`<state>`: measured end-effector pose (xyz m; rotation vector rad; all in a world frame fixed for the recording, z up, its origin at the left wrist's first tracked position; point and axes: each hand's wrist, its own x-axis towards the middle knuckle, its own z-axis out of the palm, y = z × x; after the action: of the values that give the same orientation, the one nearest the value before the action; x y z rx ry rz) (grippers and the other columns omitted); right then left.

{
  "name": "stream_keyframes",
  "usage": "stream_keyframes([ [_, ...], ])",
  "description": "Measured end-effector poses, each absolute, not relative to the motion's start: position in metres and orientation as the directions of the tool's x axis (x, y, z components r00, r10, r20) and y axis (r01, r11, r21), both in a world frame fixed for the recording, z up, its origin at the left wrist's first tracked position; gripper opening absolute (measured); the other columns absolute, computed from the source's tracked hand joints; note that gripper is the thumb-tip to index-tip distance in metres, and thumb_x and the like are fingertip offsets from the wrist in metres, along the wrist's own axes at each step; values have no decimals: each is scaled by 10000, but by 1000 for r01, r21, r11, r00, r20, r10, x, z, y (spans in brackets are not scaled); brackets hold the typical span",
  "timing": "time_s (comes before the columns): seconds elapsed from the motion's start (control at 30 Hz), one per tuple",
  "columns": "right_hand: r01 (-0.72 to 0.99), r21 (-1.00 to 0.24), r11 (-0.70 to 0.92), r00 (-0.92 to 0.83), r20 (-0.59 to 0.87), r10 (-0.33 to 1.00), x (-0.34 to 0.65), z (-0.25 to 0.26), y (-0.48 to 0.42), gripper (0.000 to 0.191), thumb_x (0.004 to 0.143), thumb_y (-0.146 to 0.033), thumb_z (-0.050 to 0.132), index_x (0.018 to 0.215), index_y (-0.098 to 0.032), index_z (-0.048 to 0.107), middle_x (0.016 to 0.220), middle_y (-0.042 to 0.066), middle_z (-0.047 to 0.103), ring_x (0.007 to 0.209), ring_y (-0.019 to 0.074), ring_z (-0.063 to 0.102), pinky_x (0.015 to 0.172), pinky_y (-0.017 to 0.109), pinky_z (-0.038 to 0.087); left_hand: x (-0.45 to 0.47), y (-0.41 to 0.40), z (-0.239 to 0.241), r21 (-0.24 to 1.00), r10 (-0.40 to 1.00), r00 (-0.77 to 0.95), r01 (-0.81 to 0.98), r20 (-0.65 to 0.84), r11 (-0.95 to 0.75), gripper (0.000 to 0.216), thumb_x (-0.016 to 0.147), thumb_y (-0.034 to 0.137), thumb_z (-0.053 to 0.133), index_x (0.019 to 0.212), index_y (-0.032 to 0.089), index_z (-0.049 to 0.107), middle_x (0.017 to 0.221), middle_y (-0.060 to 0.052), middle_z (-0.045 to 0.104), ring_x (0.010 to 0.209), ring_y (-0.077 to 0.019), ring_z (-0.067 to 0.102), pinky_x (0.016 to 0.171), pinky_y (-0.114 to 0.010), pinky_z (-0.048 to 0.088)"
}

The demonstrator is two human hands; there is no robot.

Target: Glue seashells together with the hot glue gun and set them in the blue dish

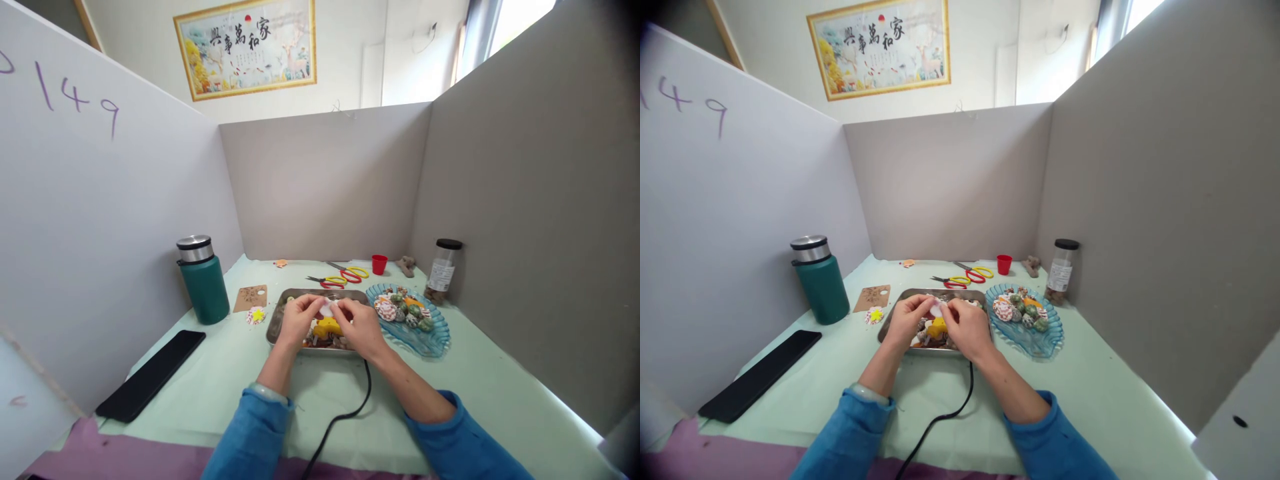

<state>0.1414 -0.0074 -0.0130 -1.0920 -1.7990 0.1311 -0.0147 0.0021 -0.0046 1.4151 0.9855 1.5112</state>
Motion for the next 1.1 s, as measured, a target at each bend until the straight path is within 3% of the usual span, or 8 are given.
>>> stream_keyframes([
  [0.27,633,-511,582,-87,700,709,141,-11,-9,316,905,-370,471,675,-192,596,583,1,603,547,130,518,572,237,356,-11,-3,0,939,941,36,-78,338,-334,377,746,471,661,950,162,735,818,-49,675,635,-133,594,595,-235,497],
  [0.5,651,-454,609,-159,703,694,139,-8,-14,347,911,-351,459,619,-192,558,570,-1,582,518,116,475,543,234,306,-14,1,-4,932,935,7,-78,355,-353,287,678,420,735,709,139,691,628,-19,631,573,-122,549,568,-224,453],
  [0.83,616,-496,612,-153,686,711,139,-6,-15,348,899,-341,455,593,-192,526,531,-20,527,501,109,440,531,235,308,-12,-4,1,954,951,92,-90,295,-287,389,719,495,679,824,124,725,750,-56,653,644,-138,572,561,-237,502],
  [1.1,553,-586,592,-84,668,739,142,-8,-12,355,926,-377,432,683,-192,613,576,-6,586,552,133,511,571,242,356,-12,-2,-1,953,953,91,-128,288,-275,398,673,484,733,855,130,726,770,-59,667,662,-146,593,583,-243,509],
])
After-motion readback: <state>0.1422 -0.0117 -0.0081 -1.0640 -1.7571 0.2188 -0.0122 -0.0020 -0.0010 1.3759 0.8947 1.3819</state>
